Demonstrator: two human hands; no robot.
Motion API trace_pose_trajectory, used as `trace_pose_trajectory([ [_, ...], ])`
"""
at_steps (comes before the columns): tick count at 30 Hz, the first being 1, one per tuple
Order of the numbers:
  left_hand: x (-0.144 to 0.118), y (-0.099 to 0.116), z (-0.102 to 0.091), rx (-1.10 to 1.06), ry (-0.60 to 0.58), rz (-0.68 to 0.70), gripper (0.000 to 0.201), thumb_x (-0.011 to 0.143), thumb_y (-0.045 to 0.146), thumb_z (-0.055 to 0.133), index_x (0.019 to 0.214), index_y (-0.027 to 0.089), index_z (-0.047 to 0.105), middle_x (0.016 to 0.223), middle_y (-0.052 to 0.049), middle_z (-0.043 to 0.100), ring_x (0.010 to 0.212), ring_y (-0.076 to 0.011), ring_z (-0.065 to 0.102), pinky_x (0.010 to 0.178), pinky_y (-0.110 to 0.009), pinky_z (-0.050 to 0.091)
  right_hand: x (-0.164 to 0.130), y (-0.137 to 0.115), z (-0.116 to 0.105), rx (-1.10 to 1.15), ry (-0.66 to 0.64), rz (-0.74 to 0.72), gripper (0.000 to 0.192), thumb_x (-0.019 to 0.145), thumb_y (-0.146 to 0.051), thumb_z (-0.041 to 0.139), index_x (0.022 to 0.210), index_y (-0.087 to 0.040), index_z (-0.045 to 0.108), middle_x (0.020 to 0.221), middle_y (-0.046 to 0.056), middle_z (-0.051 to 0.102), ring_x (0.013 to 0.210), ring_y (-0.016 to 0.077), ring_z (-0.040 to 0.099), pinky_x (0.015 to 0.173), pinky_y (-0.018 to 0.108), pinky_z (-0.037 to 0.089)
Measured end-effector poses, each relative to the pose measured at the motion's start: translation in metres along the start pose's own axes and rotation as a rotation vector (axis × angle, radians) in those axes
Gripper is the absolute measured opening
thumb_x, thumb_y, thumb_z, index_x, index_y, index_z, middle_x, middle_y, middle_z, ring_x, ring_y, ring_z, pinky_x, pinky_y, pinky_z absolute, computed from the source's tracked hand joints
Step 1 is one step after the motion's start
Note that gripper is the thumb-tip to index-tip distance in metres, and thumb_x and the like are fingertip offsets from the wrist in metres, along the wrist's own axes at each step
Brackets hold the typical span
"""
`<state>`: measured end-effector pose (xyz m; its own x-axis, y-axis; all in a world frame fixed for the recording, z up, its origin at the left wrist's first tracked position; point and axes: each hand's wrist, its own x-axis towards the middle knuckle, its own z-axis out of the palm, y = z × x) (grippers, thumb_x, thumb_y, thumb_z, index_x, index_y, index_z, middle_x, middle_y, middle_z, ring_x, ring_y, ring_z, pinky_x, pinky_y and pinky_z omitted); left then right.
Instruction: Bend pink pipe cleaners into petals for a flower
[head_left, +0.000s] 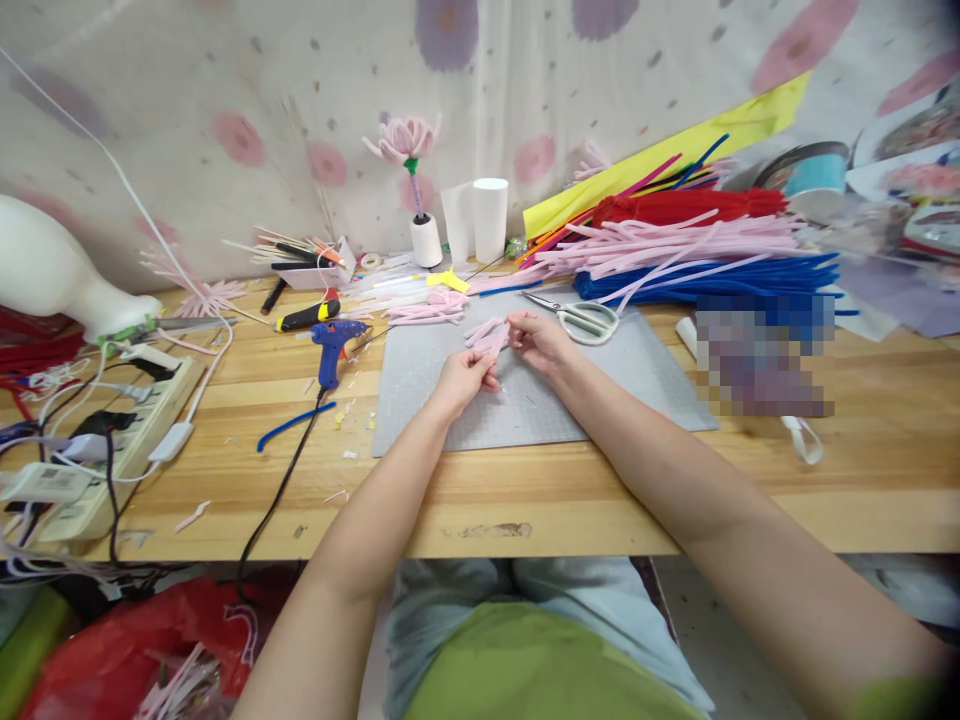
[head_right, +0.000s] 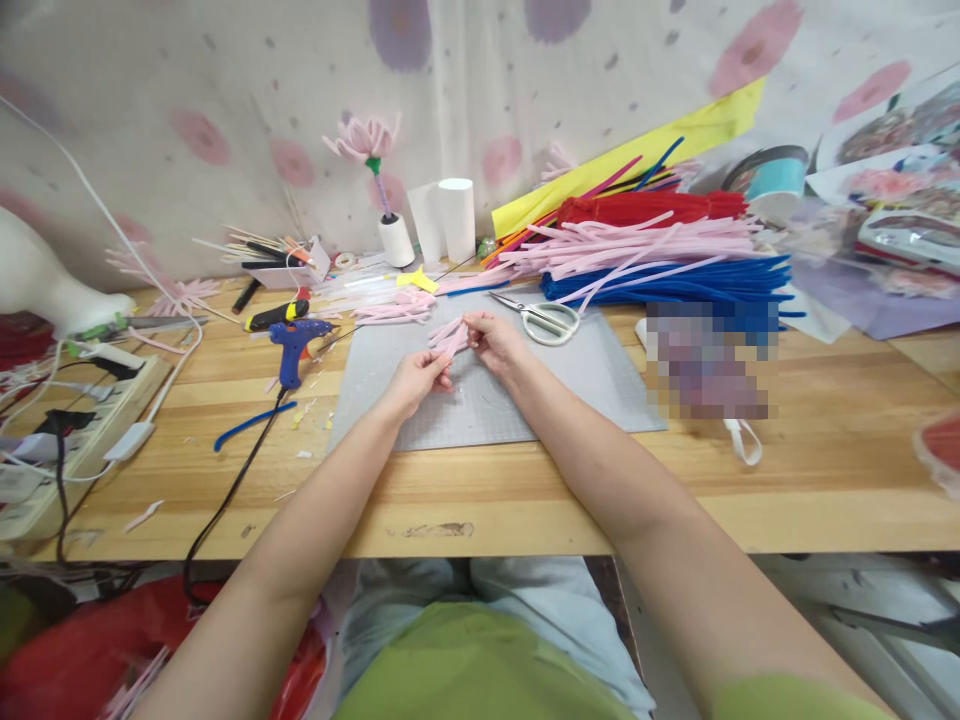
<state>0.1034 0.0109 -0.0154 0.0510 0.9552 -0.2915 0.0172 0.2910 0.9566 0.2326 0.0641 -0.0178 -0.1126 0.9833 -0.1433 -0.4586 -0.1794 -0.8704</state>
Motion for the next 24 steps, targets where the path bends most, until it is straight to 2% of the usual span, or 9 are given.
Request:
trace_pose_trajectory([
  [4,0.001,-0.001,-0.003,0.001,0.042,0.039,0.012,0.081,0.013,0.052,0.069,0.012,0.052,0.050,0.005,0.051,0.040,-0.0052,0.051,0.047,-0.019,0.047,0.001,0.002,-0.002,-0.048,-0.047,-0.028,0.024,0.066,-0.019,0.069,0.053,-0.016,0.048,0.044,-0.005,0.042,0.043,0.0051,0.034,0.044,0.021,0.026],
  [10,-0.003,0.000,0.001,-0.033,0.014,0.057,0.012,0.079,0.020,0.059,0.072,0.012,0.053,0.054,0.004,0.053,0.044,-0.0053,0.054,0.046,-0.017,0.047,0.005,0.004,-0.005,-0.064,-0.035,-0.069,0.027,0.068,-0.026,0.070,0.054,-0.017,0.047,0.044,-0.006,0.041,0.043,0.0049,0.034,0.045,0.021,0.028],
  [14,-0.001,-0.003,0.000,-0.038,0.026,0.067,0.014,0.076,0.023,0.061,0.071,0.012,0.053,0.055,0.004,0.054,0.045,-0.0058,0.054,0.047,-0.018,0.047,0.005,0.005,-0.007,-0.091,-0.074,-0.081,0.029,0.065,-0.032,0.072,0.057,-0.017,0.049,0.047,-0.005,0.042,0.045,0.0052,0.035,0.046,0.022,0.028],
  [17,0.004,-0.007,-0.003,0.033,0.046,0.107,0.013,0.077,0.022,0.059,0.070,0.014,0.053,0.054,0.004,0.054,0.042,-0.0062,0.053,0.047,-0.019,0.046,0.005,0.006,-0.008,-0.100,-0.080,-0.093,0.030,0.061,-0.034,0.075,0.058,-0.017,0.050,0.048,-0.005,0.044,0.046,0.0053,0.036,0.046,0.021,0.028],
  [21,0.009,-0.012,-0.009,0.236,0.090,0.204,0.012,0.076,0.027,0.058,0.072,0.016,0.055,0.053,0.004,0.054,0.043,-0.0079,0.053,0.046,-0.019,0.041,0.006,0.007,-0.008,-0.103,-0.028,-0.112,0.032,0.055,-0.036,0.077,0.056,-0.018,0.050,0.048,-0.005,0.044,0.047,0.0061,0.036,0.046,0.022,0.029],
  [24,0.011,-0.010,-0.014,0.259,0.130,0.228,0.014,0.076,0.029,0.056,0.070,0.017,0.056,0.055,0.003,0.055,0.045,-0.0079,0.052,0.048,-0.019,0.039,0.009,0.005,-0.013,-0.228,0.014,-0.168,0.030,0.057,-0.042,0.073,0.062,-0.018,0.055,0.052,-0.004,0.047,0.049,0.0072,0.038,0.048,0.023,0.030],
])
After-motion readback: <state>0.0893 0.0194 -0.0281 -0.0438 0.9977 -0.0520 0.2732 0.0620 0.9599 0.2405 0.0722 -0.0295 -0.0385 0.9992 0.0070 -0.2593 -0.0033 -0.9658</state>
